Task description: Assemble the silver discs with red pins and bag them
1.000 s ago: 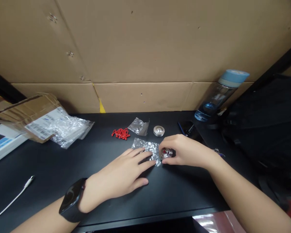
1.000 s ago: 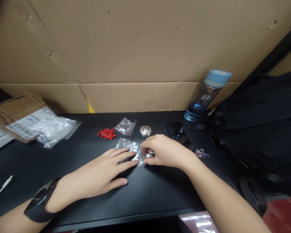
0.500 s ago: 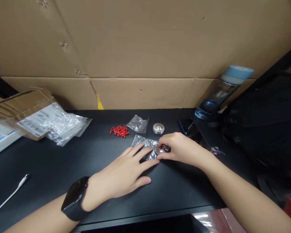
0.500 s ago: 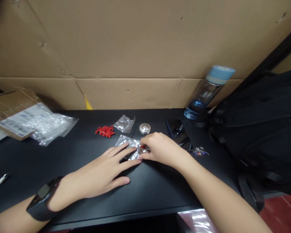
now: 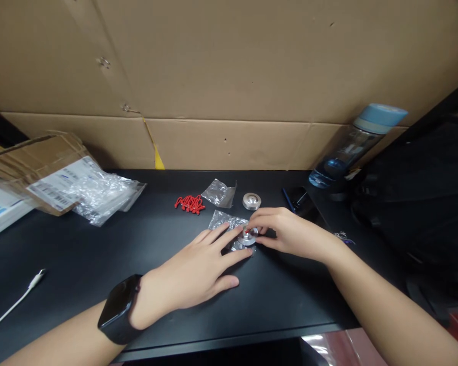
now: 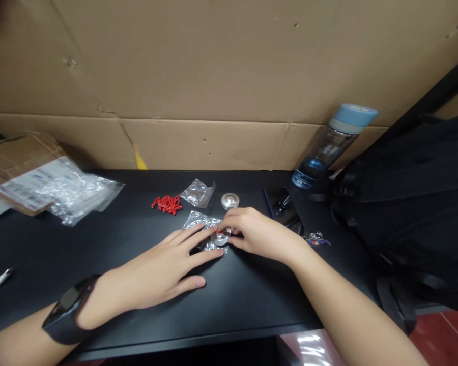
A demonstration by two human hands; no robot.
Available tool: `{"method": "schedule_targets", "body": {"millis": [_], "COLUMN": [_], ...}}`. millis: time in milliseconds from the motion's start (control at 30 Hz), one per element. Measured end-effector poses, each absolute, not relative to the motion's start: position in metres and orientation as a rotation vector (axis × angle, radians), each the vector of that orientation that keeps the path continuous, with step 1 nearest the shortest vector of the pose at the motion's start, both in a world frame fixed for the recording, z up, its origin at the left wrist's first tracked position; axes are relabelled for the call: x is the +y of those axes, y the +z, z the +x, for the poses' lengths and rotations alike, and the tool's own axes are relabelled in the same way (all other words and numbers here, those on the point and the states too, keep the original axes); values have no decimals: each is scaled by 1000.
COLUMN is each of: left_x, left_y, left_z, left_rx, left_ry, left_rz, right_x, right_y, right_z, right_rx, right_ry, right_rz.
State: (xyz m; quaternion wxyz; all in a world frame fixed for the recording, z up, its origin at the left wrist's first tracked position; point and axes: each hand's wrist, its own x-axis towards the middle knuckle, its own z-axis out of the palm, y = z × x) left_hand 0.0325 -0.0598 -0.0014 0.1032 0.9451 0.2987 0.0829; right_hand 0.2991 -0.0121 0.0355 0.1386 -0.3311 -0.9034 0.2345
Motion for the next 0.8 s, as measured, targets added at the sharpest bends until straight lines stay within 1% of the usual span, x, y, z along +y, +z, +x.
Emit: {"method": "schedule_targets", "body": {"millis": [200,300,533,700,800], "left_x": [-61,-61,-61,-61,-61], "left_y": [-2,-3,-5,-4,-1], "left_z": [32,31,28,26,26], "left_rx": [924,926,877,863,845], "left_ry": [223,290,358,258,211], "left_rz": [2798,2803,2821,2845,2863], "right_x": [-7,-6,-6,-7,-6], "right_y": [24,19,8,8,6], "right_z": [296,293,284,286,287], "right_rx": [-2656,-2654,-2605,-2571,-2543], "right_ry": [382,308,362,510,498], "right_rz": [-1082,-1152,-1149,-1098,-1125]}}
